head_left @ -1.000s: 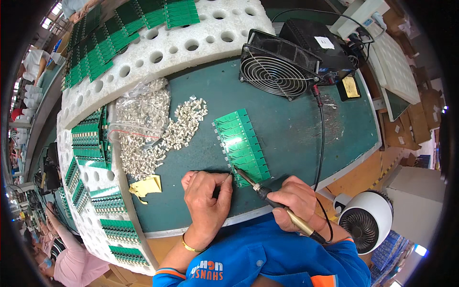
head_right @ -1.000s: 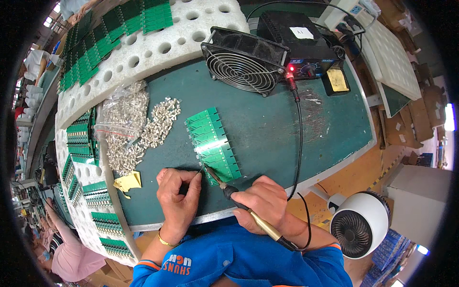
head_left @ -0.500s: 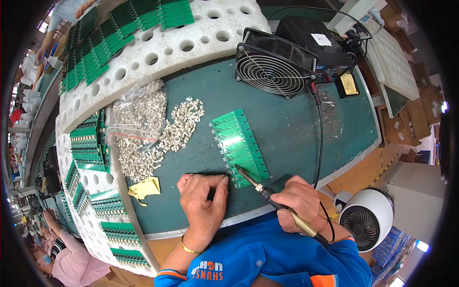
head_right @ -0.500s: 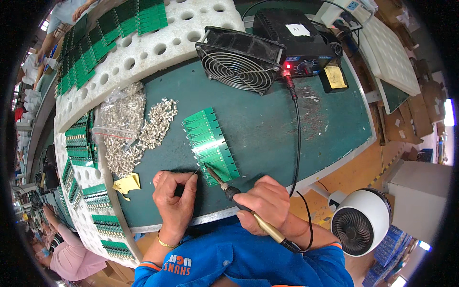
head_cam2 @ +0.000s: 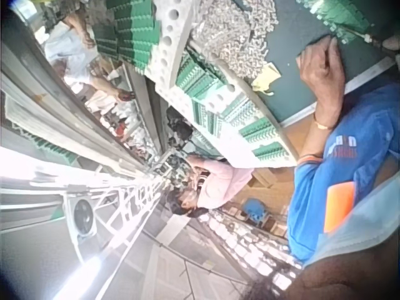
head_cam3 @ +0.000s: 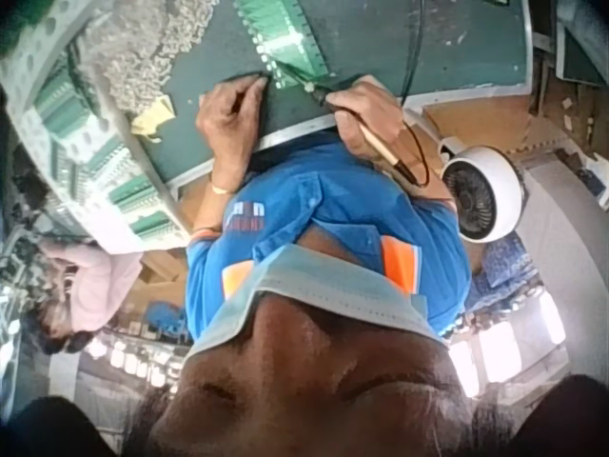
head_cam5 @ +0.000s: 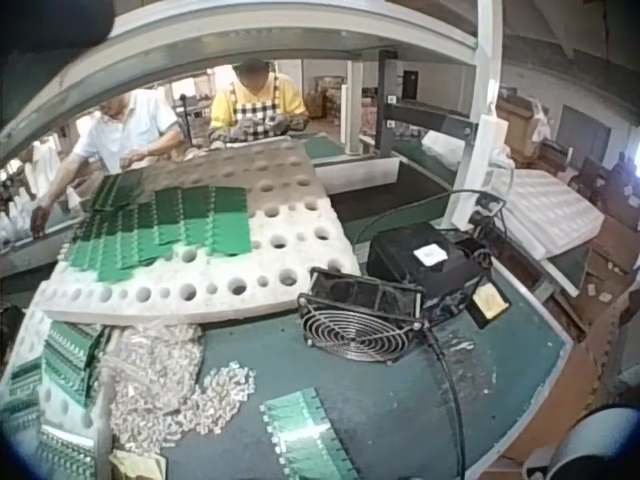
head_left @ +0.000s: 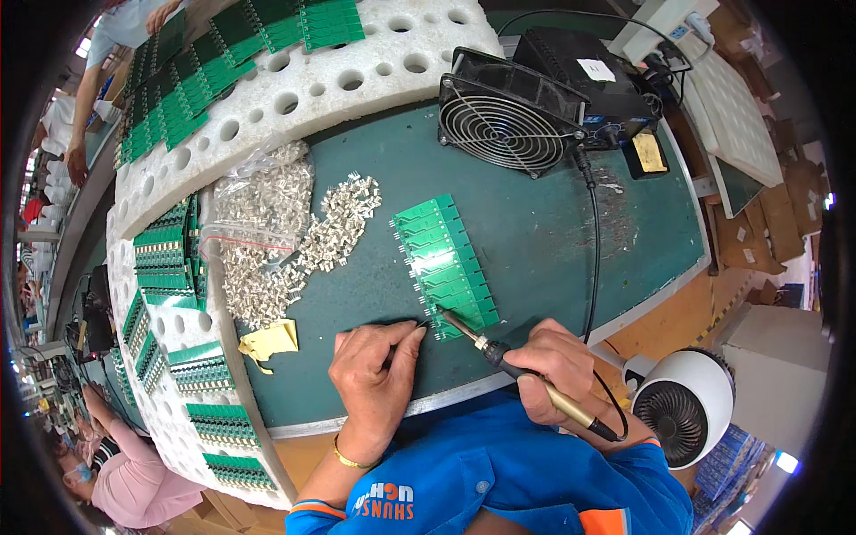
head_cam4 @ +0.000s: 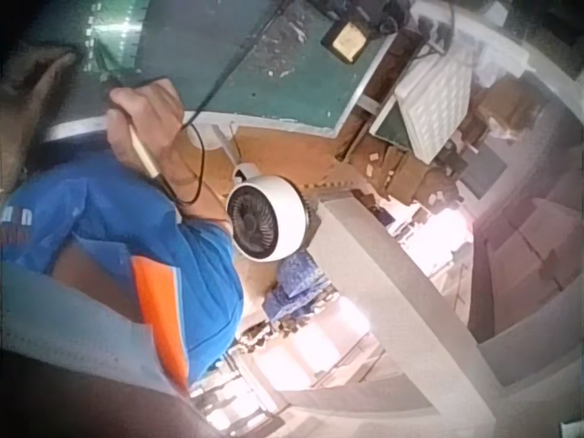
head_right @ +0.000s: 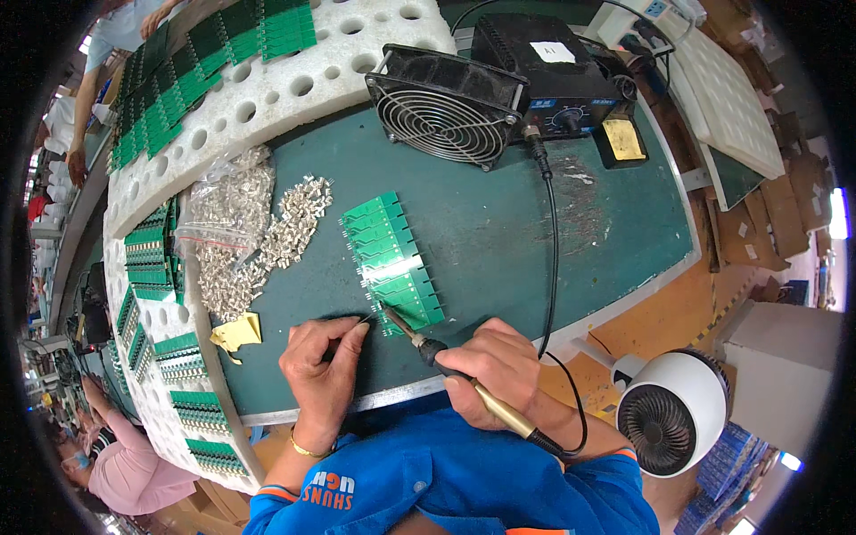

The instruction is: The person solders small electronic components onto a green circuit board using a soldering iron, holds up the board, and solders components onto another circuit board.

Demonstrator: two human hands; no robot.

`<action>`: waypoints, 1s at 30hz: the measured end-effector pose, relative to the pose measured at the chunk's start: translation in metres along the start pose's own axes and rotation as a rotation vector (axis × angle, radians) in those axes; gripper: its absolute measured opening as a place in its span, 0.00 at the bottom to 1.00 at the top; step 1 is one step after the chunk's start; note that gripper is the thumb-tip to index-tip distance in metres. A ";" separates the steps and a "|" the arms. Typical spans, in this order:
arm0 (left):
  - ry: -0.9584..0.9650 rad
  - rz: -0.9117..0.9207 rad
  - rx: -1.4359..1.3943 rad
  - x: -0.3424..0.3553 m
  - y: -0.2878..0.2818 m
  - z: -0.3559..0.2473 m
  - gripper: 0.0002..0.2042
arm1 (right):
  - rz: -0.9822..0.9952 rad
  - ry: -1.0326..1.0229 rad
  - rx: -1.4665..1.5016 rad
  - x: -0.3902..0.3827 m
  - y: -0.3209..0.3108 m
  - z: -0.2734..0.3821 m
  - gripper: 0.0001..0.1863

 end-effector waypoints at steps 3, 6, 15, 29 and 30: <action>0.028 -0.024 -0.007 -0.001 -0.001 0.000 0.04 | -0.011 0.004 0.013 0.000 -0.002 0.000 0.10; 0.068 -0.040 0.018 -0.001 -0.003 -0.003 0.04 | -0.032 0.022 0.029 -0.002 -0.004 -0.001 0.09; 0.124 -0.071 0.064 -0.003 -0.001 -0.008 0.05 | -0.026 0.018 0.031 -0.003 -0.002 -0.003 0.08; 0.149 -0.074 0.086 0.001 0.003 -0.011 0.04 | 0.000 0.017 0.030 0.001 0.001 -0.006 0.07; 0.148 -0.072 0.083 0.001 0.003 -0.011 0.04 | 0.000 0.018 0.029 0.001 0.001 -0.006 0.07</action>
Point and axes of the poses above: each hand's wrist, its own x-axis towards the middle knuckle, its own y-axis out of the palm, z = x × y, the point moved 6 cm from there along x, towards the middle knuckle, and after that the axes turned 2 degrees about -y, right-handed, at the moved point
